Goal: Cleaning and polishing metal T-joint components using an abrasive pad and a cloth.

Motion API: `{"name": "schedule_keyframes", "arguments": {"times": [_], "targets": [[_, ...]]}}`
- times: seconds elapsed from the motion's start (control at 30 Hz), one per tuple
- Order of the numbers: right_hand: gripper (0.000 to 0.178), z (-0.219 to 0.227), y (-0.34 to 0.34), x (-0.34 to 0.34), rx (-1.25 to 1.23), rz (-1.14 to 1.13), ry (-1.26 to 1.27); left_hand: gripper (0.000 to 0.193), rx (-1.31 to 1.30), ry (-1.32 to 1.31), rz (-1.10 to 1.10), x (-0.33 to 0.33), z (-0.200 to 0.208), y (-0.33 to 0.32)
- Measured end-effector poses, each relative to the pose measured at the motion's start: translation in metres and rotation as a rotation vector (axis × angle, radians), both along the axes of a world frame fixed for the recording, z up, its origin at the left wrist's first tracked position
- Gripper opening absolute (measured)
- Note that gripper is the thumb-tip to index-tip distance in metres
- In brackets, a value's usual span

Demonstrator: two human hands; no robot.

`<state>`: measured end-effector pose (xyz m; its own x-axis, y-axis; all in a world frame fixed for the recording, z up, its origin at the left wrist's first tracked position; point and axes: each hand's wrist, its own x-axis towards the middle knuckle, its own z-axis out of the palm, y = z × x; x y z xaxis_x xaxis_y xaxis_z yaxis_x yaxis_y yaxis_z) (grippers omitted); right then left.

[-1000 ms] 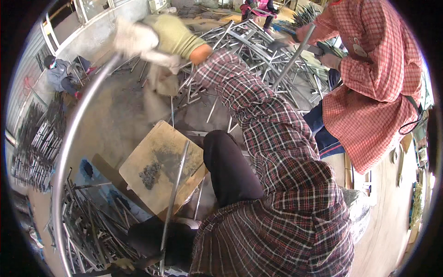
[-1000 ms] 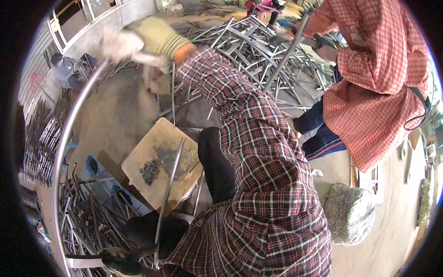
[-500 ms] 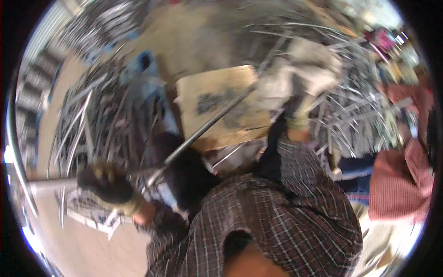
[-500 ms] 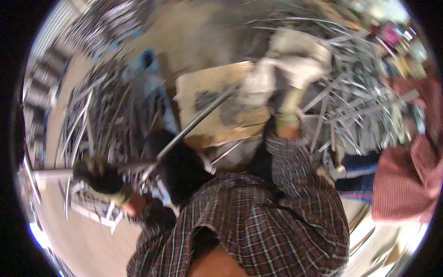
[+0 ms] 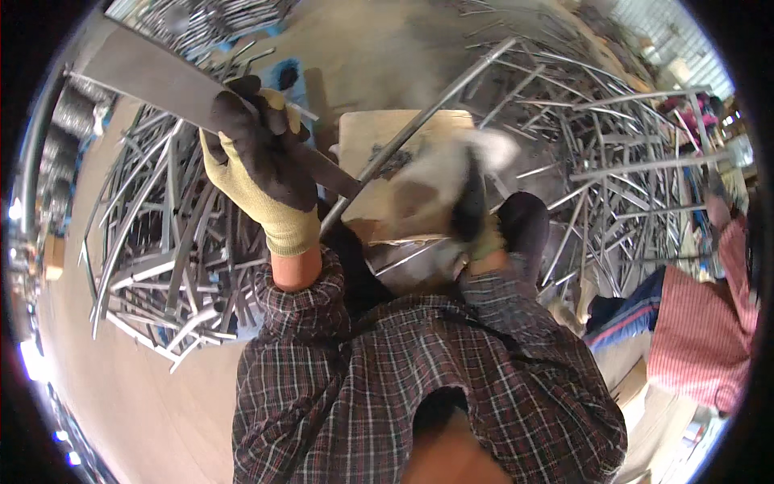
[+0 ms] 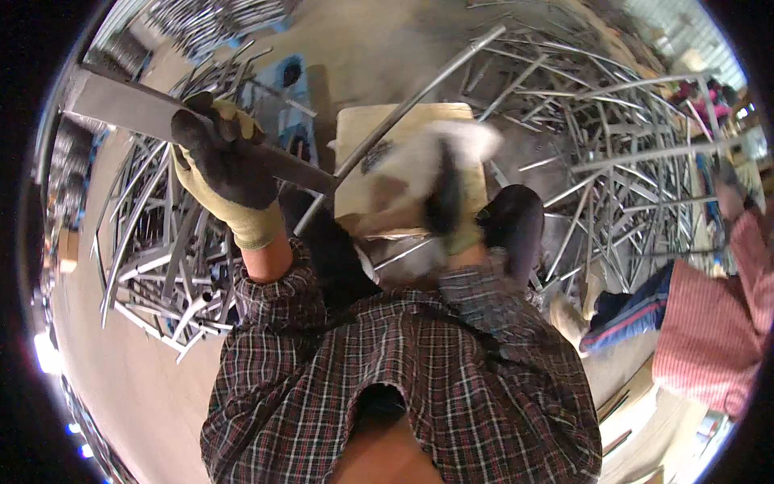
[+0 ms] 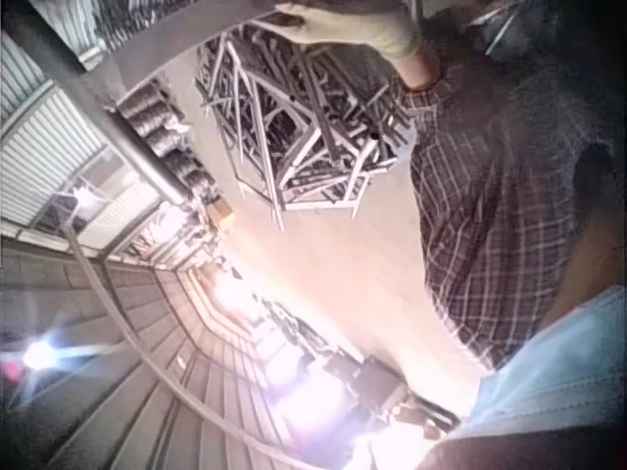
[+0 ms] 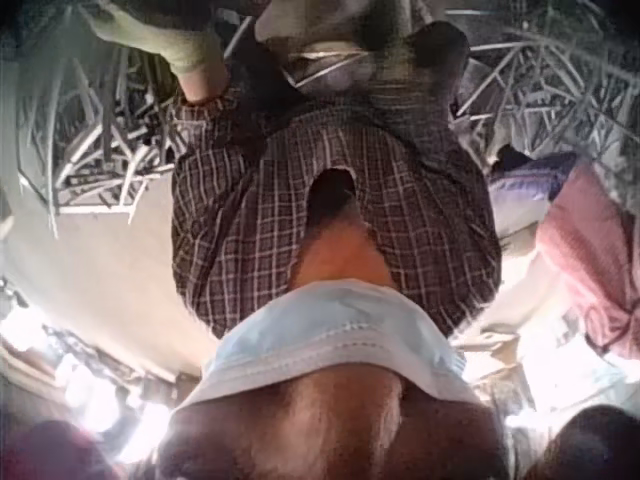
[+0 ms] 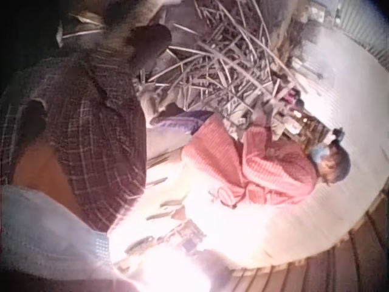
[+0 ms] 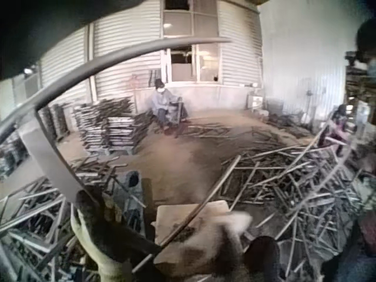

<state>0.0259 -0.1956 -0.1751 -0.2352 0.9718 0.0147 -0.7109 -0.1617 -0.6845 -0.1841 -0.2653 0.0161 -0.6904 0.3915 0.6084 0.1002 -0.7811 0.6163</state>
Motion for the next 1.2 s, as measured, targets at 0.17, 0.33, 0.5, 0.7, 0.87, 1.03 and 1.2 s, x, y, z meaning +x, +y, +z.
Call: {"name": "schedule_keyframes", "arguments": {"times": [0.17,0.33,0.5,0.7,0.87,1.03,1.2], "targets": [[0.036,0.01,-0.047,-0.098,-0.024,0.428,0.181,0.045,-0.045,0.025,-0.165,-0.008,-0.012,-0.007],[0.026,-0.012,-0.03,-0.104,0.363,0.223,-0.281,0.037,-0.215,0.454,0.427,0.005,-0.074,-0.019],[0.03,-0.001,-0.04,-0.09,0.544,0.102,-0.213,0.027,-0.561,0.233,-0.188,0.02,-0.148,-0.019],[0.034,0.009,-0.004,-0.062,0.367,0.142,-0.318,0.028,-0.456,1.067,0.632,0.024,-0.125,-0.06],[0.021,-0.044,0.178,0.057,0.361,0.004,-0.212,0.042,-0.506,-0.313,-0.544,0.043,-0.065,-0.112],[0.035,0.168,-0.005,0.036,-0.193,0.977,0.176,0.04,-0.491,-0.288,-0.343,0.013,-0.109,-0.132],[0.052,0.07,-0.076,-0.059,0.048,0.587,1.454,0.039,-0.411,-0.177,-0.455,0.044,-0.097,-0.105]]}}
